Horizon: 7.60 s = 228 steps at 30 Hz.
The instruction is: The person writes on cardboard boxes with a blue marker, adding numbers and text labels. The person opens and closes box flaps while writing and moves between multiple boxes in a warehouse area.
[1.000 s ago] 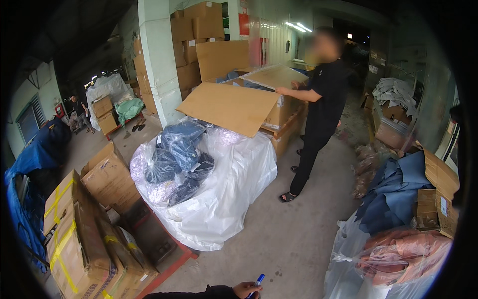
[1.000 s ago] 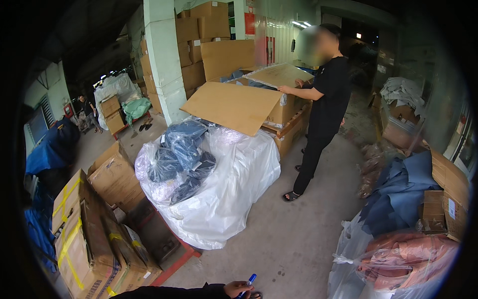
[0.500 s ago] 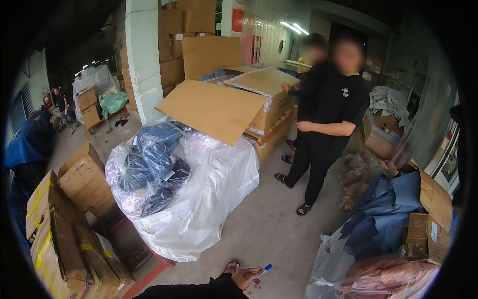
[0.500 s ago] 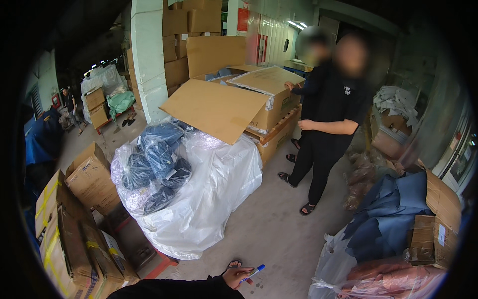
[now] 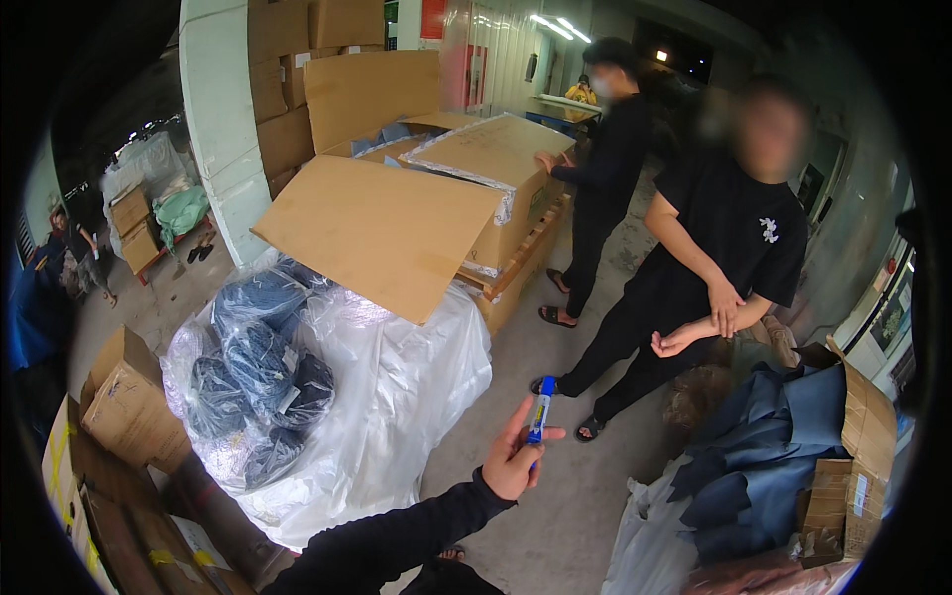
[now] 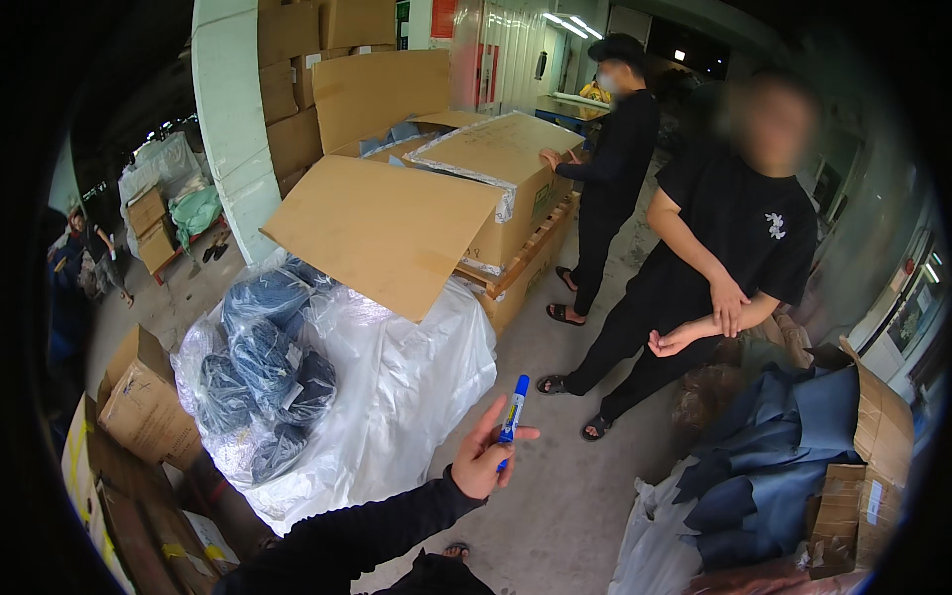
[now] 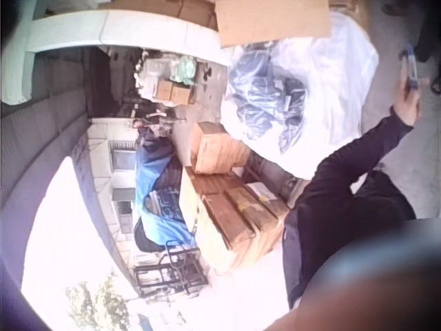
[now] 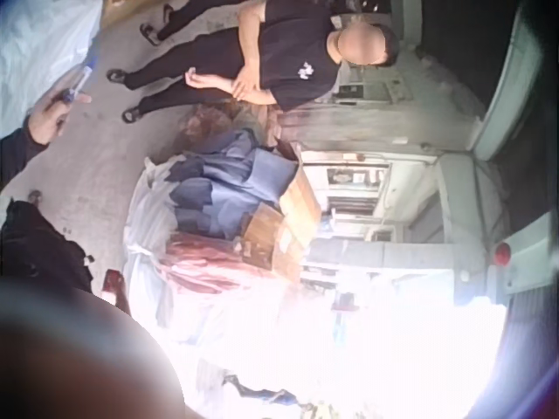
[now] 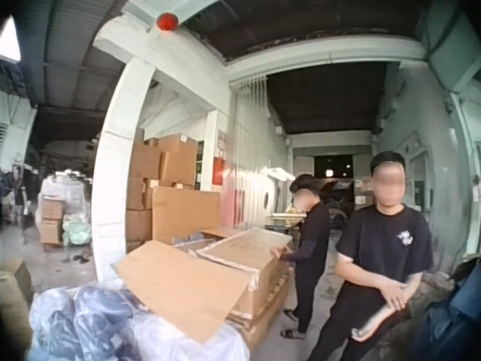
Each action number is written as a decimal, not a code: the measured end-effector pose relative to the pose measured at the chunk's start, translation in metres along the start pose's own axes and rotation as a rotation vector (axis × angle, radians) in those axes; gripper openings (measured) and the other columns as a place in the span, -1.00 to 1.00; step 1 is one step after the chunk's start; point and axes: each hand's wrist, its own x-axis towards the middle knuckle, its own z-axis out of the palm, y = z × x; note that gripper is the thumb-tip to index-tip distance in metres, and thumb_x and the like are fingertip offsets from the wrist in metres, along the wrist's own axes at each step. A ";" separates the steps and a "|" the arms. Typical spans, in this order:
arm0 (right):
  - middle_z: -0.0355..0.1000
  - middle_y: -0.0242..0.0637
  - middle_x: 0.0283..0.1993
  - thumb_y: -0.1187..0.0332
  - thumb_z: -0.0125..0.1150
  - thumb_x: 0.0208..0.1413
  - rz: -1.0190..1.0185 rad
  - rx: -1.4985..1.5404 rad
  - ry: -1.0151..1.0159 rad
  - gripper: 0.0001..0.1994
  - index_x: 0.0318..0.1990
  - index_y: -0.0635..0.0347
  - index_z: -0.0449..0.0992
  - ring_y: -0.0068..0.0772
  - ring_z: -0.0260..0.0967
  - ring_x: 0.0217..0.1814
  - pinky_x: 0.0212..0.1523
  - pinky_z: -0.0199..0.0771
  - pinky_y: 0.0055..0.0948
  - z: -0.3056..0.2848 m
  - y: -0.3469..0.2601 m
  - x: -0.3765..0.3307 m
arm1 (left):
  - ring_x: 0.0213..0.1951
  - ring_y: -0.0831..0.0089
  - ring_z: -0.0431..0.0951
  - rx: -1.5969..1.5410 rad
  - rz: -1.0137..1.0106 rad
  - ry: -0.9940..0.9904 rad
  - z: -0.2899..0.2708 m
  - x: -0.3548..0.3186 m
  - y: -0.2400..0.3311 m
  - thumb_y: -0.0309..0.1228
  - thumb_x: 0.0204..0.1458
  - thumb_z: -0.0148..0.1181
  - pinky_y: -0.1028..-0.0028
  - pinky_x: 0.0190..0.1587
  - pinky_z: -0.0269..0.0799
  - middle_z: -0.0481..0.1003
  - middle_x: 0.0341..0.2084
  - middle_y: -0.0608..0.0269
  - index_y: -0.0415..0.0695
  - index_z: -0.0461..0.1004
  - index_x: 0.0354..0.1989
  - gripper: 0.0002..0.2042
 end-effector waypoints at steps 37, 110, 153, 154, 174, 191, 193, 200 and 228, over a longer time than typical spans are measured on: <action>0.52 -0.32 -0.16 -0.01 0.22 0.16 -0.250 -0.624 0.044 -0.59 0.10 -0.12 0.45 -0.18 0.48 -0.19 -0.24 0.53 0.06 0.124 -0.101 0.054 | -0.59 0.39 0.50 -0.164 0.066 0.153 0.035 0.069 -0.027 -0.63 0.04 -0.11 0.48 -0.52 0.48 0.45 0.10 -0.22 0.09 -0.16 0.57 -0.16; 0.57 -0.09 -0.09 0.11 0.26 0.20 -0.376 -0.829 0.044 -0.75 -0.05 -0.04 0.57 -0.10 0.53 -0.14 -0.12 0.55 0.17 0.188 -0.008 0.050 | -0.72 0.36 0.33 -0.354 -0.187 0.194 -0.085 0.024 -0.003 -0.14 0.29 -0.01 0.38 -0.62 0.28 0.39 -0.67 0.14 -0.19 0.43 -0.21 -0.68; 0.57 -0.20 0.00 0.07 0.47 -0.05 -0.382 -0.836 0.353 -0.49 0.06 -0.01 0.52 -0.17 0.52 0.09 0.13 0.52 -0.14 0.163 0.134 -0.093 | -0.26 0.57 0.57 -0.225 -0.364 -0.559 0.037 -0.009 -0.064 -0.52 0.28 0.14 0.54 -0.23 0.57 0.54 -0.14 0.18 -0.21 0.28 0.26 -0.61; 0.57 -0.22 0.00 0.08 0.45 -0.03 -0.384 -0.838 0.318 -0.51 0.06 -0.02 0.52 -0.19 0.51 0.09 0.13 0.52 -0.14 0.159 0.128 -0.080 | -0.23 0.58 0.56 -0.154 -0.371 -0.578 0.035 -0.009 -0.063 -0.51 0.28 0.14 0.54 -0.22 0.56 0.52 -0.15 0.22 -0.22 0.28 0.26 -0.61; 0.56 -0.50 -0.07 0.19 0.16 0.30 -0.732 -1.314 -0.160 -0.76 0.08 -0.15 0.49 -0.58 0.45 0.04 0.19 0.45 -0.17 0.155 0.029 -0.004 | -0.44 0.66 0.47 -0.123 -0.181 -0.163 -0.061 -0.043 -0.023 -0.57 0.16 0.28 0.57 -0.43 0.39 0.45 -0.40 0.37 -0.18 0.36 -0.11 -0.77; 0.52 -0.28 -0.16 0.49 0.24 0.21 -0.180 -0.477 -0.157 -0.74 0.02 -0.01 0.50 -0.23 0.45 -0.21 -0.31 0.56 -0.01 0.136 0.018 0.050 | -0.48 0.65 0.46 -0.101 -0.193 -0.028 -0.085 -0.059 -0.025 -0.54 0.18 0.26 0.57 -0.47 0.38 0.47 -0.43 0.34 -0.23 0.40 -0.10 -0.81; 0.51 -0.29 -0.16 0.48 0.23 0.23 0.075 -0.147 -0.124 -0.78 0.00 -0.01 0.51 -0.24 0.43 -0.23 -0.35 0.53 0.01 0.132 0.017 0.056 | -0.48 0.65 0.45 -0.112 -0.205 -0.051 -0.082 -0.058 -0.028 -0.53 0.19 0.26 0.57 -0.47 0.38 0.47 -0.43 0.34 -0.22 0.40 -0.11 -0.82; 0.46 -0.34 -0.26 0.14 0.09 0.34 -0.188 -0.464 -0.076 -0.85 -0.07 -0.16 0.54 -0.25 0.34 -0.36 -0.40 0.43 -0.03 0.114 0.043 0.047 | -0.49 0.66 0.44 -0.112 -0.256 -0.075 -0.071 -0.053 -0.035 -0.52 0.18 0.27 0.59 -0.48 0.35 0.45 -0.45 0.37 -0.21 0.41 -0.14 -0.83; 0.47 -0.77 0.06 -0.23 0.29 -0.08 -0.752 -1.411 -0.217 -0.48 0.09 -0.52 0.48 -0.48 0.24 0.37 0.42 -0.02 0.28 0.111 0.112 -0.068 | -0.50 0.60 0.44 -0.149 -0.569 -0.438 -0.017 -0.063 -0.115 -0.44 0.22 0.23 0.52 -0.42 0.41 0.43 -0.48 0.33 -0.14 0.33 -0.24 -0.83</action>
